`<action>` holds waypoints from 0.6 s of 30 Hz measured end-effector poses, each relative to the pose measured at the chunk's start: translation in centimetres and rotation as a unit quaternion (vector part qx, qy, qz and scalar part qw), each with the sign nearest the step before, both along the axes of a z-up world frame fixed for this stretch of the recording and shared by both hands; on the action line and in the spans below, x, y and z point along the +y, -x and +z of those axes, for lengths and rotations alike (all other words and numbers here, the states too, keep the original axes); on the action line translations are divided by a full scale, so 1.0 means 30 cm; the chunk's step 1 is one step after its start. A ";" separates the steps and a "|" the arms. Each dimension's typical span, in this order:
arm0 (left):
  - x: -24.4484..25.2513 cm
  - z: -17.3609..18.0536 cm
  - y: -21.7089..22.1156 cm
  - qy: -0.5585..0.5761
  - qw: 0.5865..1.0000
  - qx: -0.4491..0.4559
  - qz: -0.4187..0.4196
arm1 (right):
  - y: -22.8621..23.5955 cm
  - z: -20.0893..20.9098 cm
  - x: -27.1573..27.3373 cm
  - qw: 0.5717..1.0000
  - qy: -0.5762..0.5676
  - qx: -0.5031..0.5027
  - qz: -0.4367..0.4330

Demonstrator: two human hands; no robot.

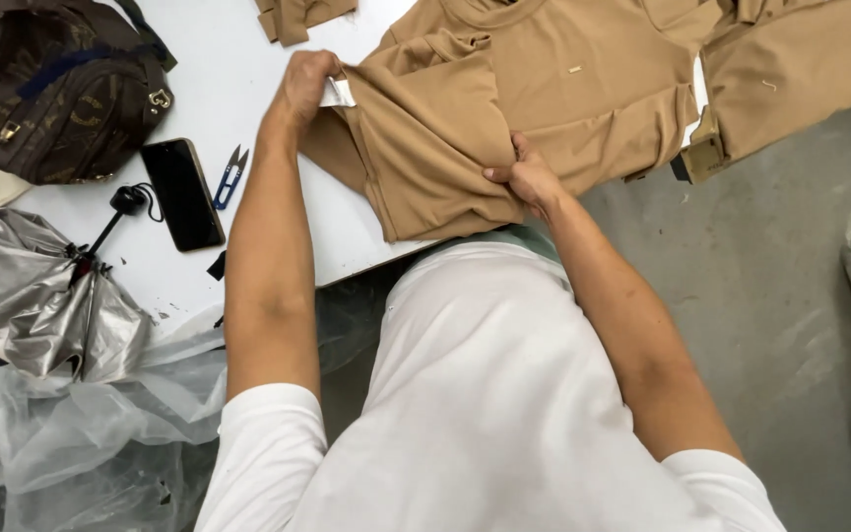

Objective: Folding and stacking tan t-shirts on a work table in a sewing factory.

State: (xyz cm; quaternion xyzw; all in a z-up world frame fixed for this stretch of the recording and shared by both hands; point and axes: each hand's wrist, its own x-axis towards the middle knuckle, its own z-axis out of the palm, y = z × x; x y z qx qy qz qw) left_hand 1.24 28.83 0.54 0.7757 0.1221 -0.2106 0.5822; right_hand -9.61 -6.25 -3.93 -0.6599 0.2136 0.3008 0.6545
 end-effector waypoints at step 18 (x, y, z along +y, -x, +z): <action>-0.159 -0.083 0.686 0.130 0.952 0.144 0.238 | -0.109 0.137 0.264 0.926 -0.368 0.062 -0.066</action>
